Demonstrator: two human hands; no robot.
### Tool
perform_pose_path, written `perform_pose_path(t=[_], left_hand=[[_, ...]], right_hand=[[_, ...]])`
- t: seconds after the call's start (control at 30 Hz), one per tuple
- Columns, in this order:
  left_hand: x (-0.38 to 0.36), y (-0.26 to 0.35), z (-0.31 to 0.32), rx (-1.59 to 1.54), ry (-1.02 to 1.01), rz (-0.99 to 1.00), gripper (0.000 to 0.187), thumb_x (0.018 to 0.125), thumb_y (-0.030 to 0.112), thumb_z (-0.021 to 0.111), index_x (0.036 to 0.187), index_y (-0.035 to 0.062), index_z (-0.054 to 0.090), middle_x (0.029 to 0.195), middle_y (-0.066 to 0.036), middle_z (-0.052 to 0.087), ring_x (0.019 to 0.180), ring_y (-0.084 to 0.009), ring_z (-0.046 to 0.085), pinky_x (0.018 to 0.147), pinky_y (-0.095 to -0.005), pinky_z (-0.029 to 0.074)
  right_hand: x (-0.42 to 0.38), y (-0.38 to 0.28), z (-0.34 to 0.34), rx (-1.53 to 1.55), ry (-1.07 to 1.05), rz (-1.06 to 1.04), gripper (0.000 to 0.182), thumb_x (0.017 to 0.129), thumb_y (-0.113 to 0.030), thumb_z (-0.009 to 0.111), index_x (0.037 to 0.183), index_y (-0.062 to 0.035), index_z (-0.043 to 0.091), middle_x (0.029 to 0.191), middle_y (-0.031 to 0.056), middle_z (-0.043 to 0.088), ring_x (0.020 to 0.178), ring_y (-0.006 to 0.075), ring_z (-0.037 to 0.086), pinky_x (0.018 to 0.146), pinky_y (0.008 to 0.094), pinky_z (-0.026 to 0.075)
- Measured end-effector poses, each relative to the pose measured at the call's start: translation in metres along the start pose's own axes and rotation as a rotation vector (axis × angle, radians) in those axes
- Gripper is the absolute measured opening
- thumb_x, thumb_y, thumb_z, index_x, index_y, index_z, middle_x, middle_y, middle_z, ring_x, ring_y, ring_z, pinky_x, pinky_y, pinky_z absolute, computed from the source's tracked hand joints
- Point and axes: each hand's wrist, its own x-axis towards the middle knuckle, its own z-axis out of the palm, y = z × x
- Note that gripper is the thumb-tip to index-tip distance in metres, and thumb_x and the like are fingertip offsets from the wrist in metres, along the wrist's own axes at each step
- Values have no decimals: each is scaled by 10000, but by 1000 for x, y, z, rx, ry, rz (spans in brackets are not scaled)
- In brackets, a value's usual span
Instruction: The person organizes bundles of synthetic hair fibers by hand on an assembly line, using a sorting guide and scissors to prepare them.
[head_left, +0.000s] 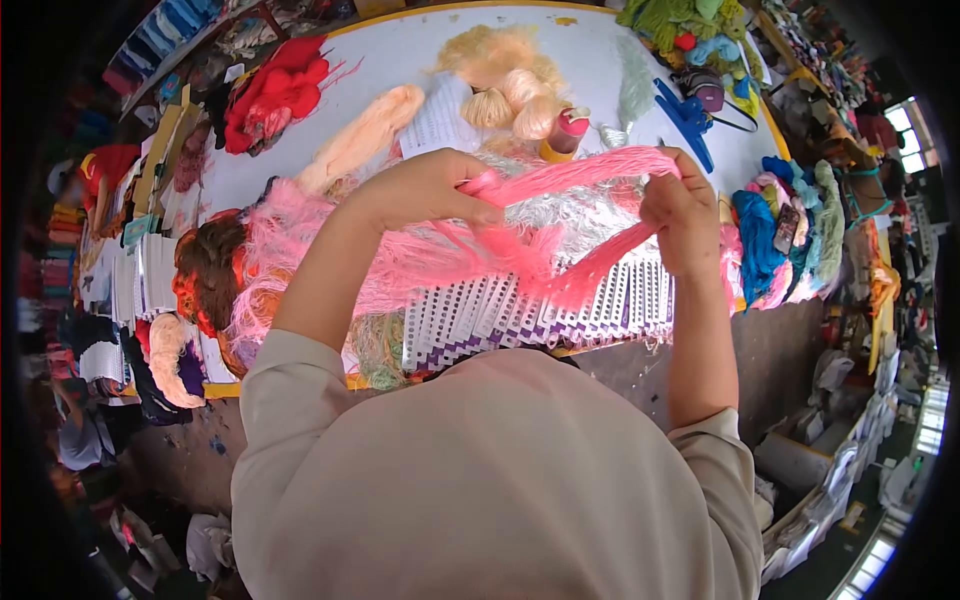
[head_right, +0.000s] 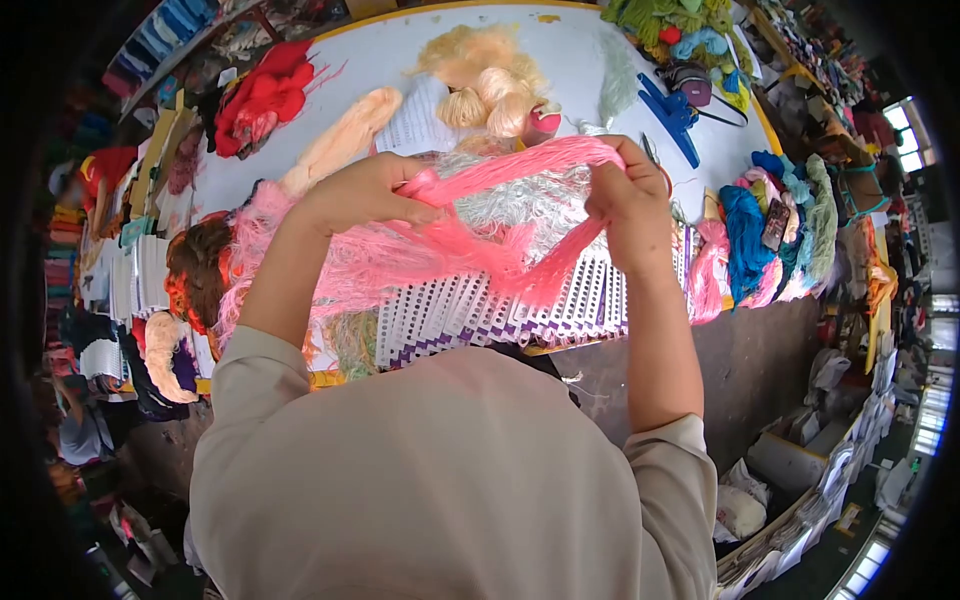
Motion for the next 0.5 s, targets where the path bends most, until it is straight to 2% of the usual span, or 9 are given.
perform_pose_path(t=[0.1, 0.17, 0.2, 0.27, 0.3, 0.33, 0.4, 0.43, 0.5], left_hand=[[-19, 20, -9, -31, 122, -21, 190, 862, 229, 712, 797, 67, 638, 677, 46, 555, 621, -43, 488, 558, -235, 374], [-31, 26, -29, -199, 190, -58, 186, 877, 222, 700, 813, 54, 652, 674, 56, 542, 628, -41, 501, 572, -225, 387], [-38, 29, -37, -125, 209, 0, 190, 884, 233, 703, 894, 44, 690, 704, 50, 578, 602, -31, 483, 556, -206, 374], [-52, 41, -41, -32, 276, 25, 209, 885, 243, 706, 938, 41, 701, 697, 52, 577, 587, -29, 463, 542, -202, 354], [-57, 42, -41, 63, 339, 51, 236, 885, 254, 710, 983, 39, 713, 690, 53, 575, 572, -27, 443, 528, -198, 334], [-55, 29, -45, 34, 407, 169, 186, 911, 228, 662, 945, 49, 696, 629, 85, 500, 496, 10, 332, 474, -164, 247], [-62, 34, -49, -32, 516, 119, 211, 930, 247, 643, 929, 43, 697, 626, 89, 488, 492, 14, 314, 482, -158, 247], [-64, 36, -51, -94, 621, 75, 243, 948, 267, 624, 912, 38, 698, 623, 93, 476, 487, 18, 296, 491, -151, 246], [-68, 16, -58, -97, 631, 88, 279, 991, 282, 558, 1022, 33, 679, 611, 91, 444, 445, 14, 269, 446, -151, 236]], right_hand=[[1, -7, -10, -199, -55, 29, 121, 920, -139, 604, 997, -51, 632, 690, -72, 497, 549, 15, 386, 504, 195, 306], [-4, -11, -16, -509, -181, 149, 145, 917, -208, 653, 949, -67, 651, 679, -87, 478, 563, 11, 386, 509, 194, 301], [-7, -16, -20, -580, -307, 209, 208, 914, -282, 678, 919, -75, 662, 669, -95, 464, 574, 10, 393, 513, 193, 300], [-13, -20, -31, -458, -373, 306, 238, 919, -312, 673, 895, -75, 664, 659, -88, 459, 566, 17, 400, 513, 191, 306], [-16, -14, -33, -275, -333, 243, 263, 949, -328, 633, 934, -66, 646, 651, -75, 464, 538, 28, 375, 492, 198, 290], [-18, -19, -37, -84, -308, 216, 263, 967, -316, 604, 960, -54, 630, 634, -71, 441, 520, 33, 347, 478, 205, 273], [-17, -28, -37, 220, -320, 147, 270, 1012, -275, 523, 1026, -14, 589, 596, -63, 361, 489, 36, 267, 450, 217, 220], [-17, -33, -35, 219, -304, 142, 281, 1014, -273, 520, 1033, -3, 592, 594, -62, 338, 487, 33, 261, 449, 214, 214], [-20, -41, -27, 193, -287, 144, 305, 1019, -257, 509, 1107, 22, 595, 612, -61, 341, 491, 26, 264, 449, 199, 204]])
